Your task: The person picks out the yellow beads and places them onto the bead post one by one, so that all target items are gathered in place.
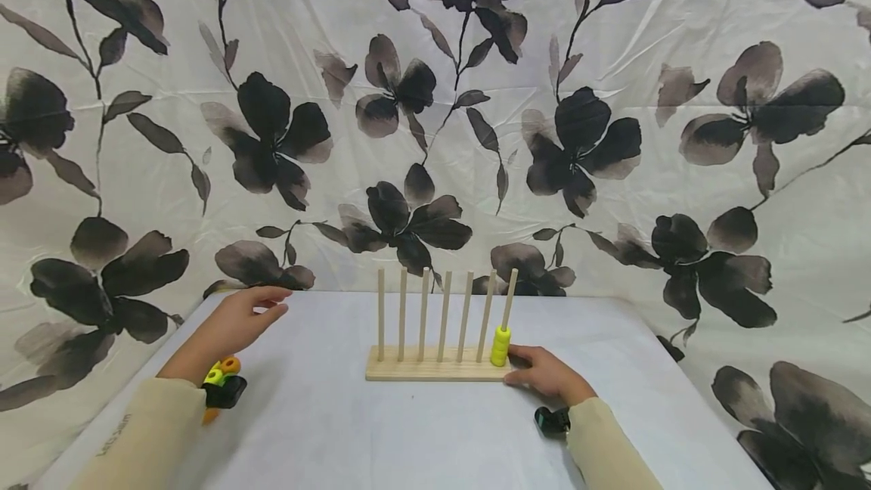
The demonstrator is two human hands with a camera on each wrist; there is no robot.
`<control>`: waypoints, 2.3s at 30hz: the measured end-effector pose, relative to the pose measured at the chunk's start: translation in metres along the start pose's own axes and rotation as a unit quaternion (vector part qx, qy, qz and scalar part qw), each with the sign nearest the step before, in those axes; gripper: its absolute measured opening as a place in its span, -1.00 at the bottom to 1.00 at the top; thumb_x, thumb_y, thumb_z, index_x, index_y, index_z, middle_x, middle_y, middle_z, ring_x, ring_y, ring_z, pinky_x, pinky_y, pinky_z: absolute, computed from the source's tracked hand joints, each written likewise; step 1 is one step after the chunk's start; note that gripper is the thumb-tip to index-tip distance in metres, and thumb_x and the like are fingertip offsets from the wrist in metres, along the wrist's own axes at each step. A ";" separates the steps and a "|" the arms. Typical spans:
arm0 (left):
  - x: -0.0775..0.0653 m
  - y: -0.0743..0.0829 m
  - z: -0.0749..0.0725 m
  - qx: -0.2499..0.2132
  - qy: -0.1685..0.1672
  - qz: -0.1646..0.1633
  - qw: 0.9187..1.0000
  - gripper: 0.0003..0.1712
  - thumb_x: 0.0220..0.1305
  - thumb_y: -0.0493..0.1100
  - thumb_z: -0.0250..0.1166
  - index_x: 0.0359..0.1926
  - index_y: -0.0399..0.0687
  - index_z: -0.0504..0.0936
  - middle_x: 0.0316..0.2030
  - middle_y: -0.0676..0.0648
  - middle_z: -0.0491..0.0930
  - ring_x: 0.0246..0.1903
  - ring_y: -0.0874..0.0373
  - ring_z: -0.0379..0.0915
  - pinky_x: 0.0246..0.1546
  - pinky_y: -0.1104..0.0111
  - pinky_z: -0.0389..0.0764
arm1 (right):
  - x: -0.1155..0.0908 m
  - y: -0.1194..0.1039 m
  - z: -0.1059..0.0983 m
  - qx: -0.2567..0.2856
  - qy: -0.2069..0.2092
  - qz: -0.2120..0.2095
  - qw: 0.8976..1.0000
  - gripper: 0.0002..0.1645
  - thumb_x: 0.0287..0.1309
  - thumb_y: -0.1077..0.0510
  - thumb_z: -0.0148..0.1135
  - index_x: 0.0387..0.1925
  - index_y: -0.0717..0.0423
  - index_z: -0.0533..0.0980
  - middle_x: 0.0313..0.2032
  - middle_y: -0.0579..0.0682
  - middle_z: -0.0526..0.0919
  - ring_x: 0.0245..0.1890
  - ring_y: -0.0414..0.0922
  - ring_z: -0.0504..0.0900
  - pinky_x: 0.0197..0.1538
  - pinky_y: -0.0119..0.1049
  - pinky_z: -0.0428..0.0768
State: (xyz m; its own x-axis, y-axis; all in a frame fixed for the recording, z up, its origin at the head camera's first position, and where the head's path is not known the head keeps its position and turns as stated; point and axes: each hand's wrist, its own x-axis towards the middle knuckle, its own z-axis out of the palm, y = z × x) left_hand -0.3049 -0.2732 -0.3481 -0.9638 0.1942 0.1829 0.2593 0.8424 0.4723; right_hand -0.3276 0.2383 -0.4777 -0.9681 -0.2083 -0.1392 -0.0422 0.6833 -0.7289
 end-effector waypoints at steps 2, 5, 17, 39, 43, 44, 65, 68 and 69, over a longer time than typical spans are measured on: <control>0.000 -0.004 0.000 0.002 -0.004 -0.003 1.000 -0.43 0.40 0.10 0.12 0.27 -0.17 0.46 0.11 -0.30 0.54 0.12 -0.29 0.43 0.01 -0.12 0.56 | 0.000 0.000 0.000 0.002 -0.001 0.003 1.000 -0.11 -0.03 -0.06 0.47 0.35 0.04 0.36 0.37 0.13 0.35 0.43 0.20 0.20 0.40 0.26 0.14; -0.001 -0.012 0.000 0.008 -0.007 0.000 1.000 -0.46 0.40 0.05 0.13 0.24 -0.20 0.48 0.07 -0.30 0.57 0.10 -0.28 0.44 0.03 -0.13 0.54 | 0.000 0.000 -0.001 0.007 0.000 0.009 1.000 -0.10 -0.05 -0.07 0.47 0.35 0.03 0.37 0.37 0.12 0.35 0.43 0.20 0.19 0.41 0.27 0.12; 0.003 -0.055 0.002 0.011 -0.064 -0.057 0.996 -0.49 0.39 0.03 0.15 0.15 -0.27 0.52 -0.02 -0.31 0.58 -0.10 -0.11 0.52 -0.10 0.03 0.65 | -0.001 0.004 0.000 0.004 0.010 0.019 1.000 -0.08 -0.08 -0.09 0.49 0.34 0.03 0.37 0.37 0.12 0.35 0.43 0.20 0.20 0.40 0.27 0.14; -0.014 -0.112 0.002 0.014 -0.092 -0.163 0.982 -0.57 0.31 -0.09 0.23 0.00 -0.40 0.56 -0.07 -0.38 0.57 -0.14 -0.16 0.51 0.00 -0.15 0.51 | -0.001 0.001 0.000 -0.004 0.004 0.017 1.000 -0.08 -0.07 -0.10 0.48 0.34 0.02 0.37 0.37 0.11 0.36 0.43 0.20 0.20 0.40 0.28 0.13; -0.017 -0.118 0.002 0.019 -0.096 -0.172 0.980 -0.57 0.29 -0.14 0.23 0.00 -0.45 0.54 -0.08 -0.41 0.56 -0.15 -0.17 0.51 -0.01 -0.13 0.53 | -0.002 -0.001 -0.001 -0.007 0.004 0.014 1.000 -0.09 -0.06 -0.09 0.47 0.34 0.04 0.37 0.36 0.12 0.37 0.42 0.20 0.20 0.40 0.28 0.13; -0.018 -0.119 0.002 0.019 -0.097 -0.177 0.979 -0.57 0.29 -0.15 0.23 0.01 -0.46 0.53 -0.08 -0.42 0.55 -0.15 -0.17 0.51 -0.01 -0.13 0.53 | -0.002 -0.001 -0.001 -0.005 0.004 0.013 1.000 -0.10 -0.06 -0.08 0.47 0.34 0.04 0.37 0.36 0.12 0.37 0.42 0.20 0.20 0.40 0.27 0.13; -0.020 -0.140 0.020 0.025 -0.062 -0.212 0.975 -0.45 0.24 -0.07 0.24 0.00 -0.54 0.48 -0.14 -0.47 0.51 -0.31 -0.07 0.46 -0.24 0.09 0.60 | 0.004 -0.001 0.001 0.001 0.005 0.001 1.000 -0.14 -0.07 -0.04 0.48 0.30 0.05 0.41 0.34 0.10 0.40 0.42 0.17 0.23 0.41 0.24 0.14; -0.019 -0.140 0.021 0.022 -0.066 -0.220 0.973 -0.45 0.25 -0.06 0.24 -0.01 -0.54 0.48 -0.15 -0.45 0.54 -0.33 -0.03 0.45 -0.25 0.11 0.59 | 0.002 -0.003 0.002 -0.004 0.007 0.006 1.000 -0.15 -0.06 -0.04 0.48 0.30 0.04 0.42 0.35 0.09 0.40 0.42 0.18 0.23 0.41 0.26 0.14; -0.018 -0.140 0.022 0.020 -0.067 -0.223 0.972 -0.45 0.25 -0.05 0.24 -0.02 -0.54 0.48 -0.16 -0.44 0.54 -0.33 -0.03 0.45 -0.26 0.11 0.59 | 0.002 -0.003 0.001 -0.007 0.008 0.007 1.000 -0.15 -0.06 -0.04 0.47 0.30 0.04 0.41 0.35 0.09 0.39 0.42 0.18 0.23 0.41 0.26 0.14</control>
State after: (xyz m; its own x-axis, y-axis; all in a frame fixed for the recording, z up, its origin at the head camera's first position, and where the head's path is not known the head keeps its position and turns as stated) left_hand -0.3251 -0.3832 -0.4364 -0.9798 -0.1341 -0.1484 -0.1872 0.8765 0.4435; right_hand -0.3289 0.2346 -0.4766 -0.9724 -0.1873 -0.1390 -0.0315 0.6960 -0.7174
